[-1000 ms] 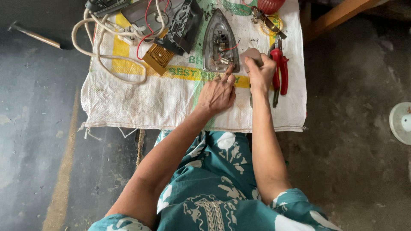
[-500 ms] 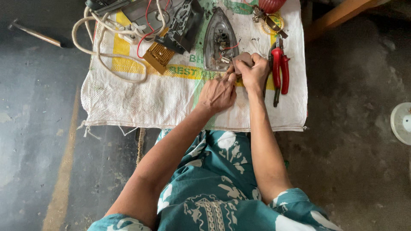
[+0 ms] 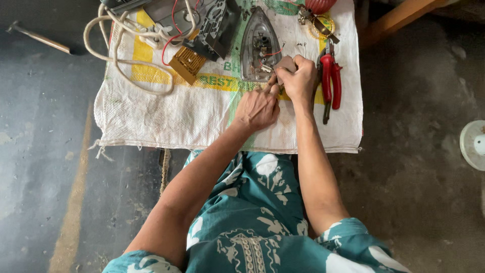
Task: The person works on a disassembled electric iron placed on a white sack on the floor. They use a screwdriver to manipulate internal components and wires, then open a red container to retrieve small parts before continuing to adjust the iron's mechanism.
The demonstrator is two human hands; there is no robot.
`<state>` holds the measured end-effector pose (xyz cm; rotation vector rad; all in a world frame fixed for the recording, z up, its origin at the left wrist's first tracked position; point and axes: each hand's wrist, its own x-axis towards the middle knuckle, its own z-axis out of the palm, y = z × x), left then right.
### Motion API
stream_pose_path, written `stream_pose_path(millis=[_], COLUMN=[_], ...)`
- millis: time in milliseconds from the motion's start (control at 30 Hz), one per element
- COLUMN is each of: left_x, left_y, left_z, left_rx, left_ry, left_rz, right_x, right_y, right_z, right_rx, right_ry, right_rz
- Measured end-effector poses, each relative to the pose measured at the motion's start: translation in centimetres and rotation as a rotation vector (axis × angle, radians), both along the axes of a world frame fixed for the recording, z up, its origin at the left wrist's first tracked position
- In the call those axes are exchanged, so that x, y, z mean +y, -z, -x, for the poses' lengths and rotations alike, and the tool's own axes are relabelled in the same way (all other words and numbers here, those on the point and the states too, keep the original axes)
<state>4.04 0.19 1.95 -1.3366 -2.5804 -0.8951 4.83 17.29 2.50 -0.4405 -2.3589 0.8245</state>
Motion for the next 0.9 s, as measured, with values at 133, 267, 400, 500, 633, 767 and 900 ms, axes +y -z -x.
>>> stream_pose_path(millis=[133, 267, 400, 500, 633, 767, 900], left_x=[0.1, 0.0, 0.0, 0.0, 0.2, 0.1, 0.2], left_y=[0.1, 0.0, 0.0, 0.1, 0.1, -0.2, -0.4], left_z=[0.1, 0.2, 0.1, 0.1, 0.1, 0.1, 0.1], left_rx=[-0.004, 0.012, -0.023, 0.024, -0.020, -0.042, -0.056], left_ry=[0.002, 0.002, 0.003, -0.006, 0.012, 0.004, 0.013], left_rz=[-0.030, -0.022, -0.038, -0.090, -0.053, 0.012, 0.050], right_x=[-0.3, -0.3, -0.5, -0.6, -0.8, -1.3, -1.5], right_y=[-0.5, -0.9, -1.3, -1.6, -1.8, -1.9, -2.0], right_z=[0.0, 0.2, 0.3, 0.5, 0.7, 0.7, 0.8], right_rx=[0.045, -0.005, -0.037, -0.071, -0.024, -0.041, -0.060], right_ry=[-0.061, -0.011, -0.024, -0.023, -0.082, -0.060, -0.026], right_rz=[0.033, 0.000, -0.047, -0.068, -0.116, -0.129, -0.118])
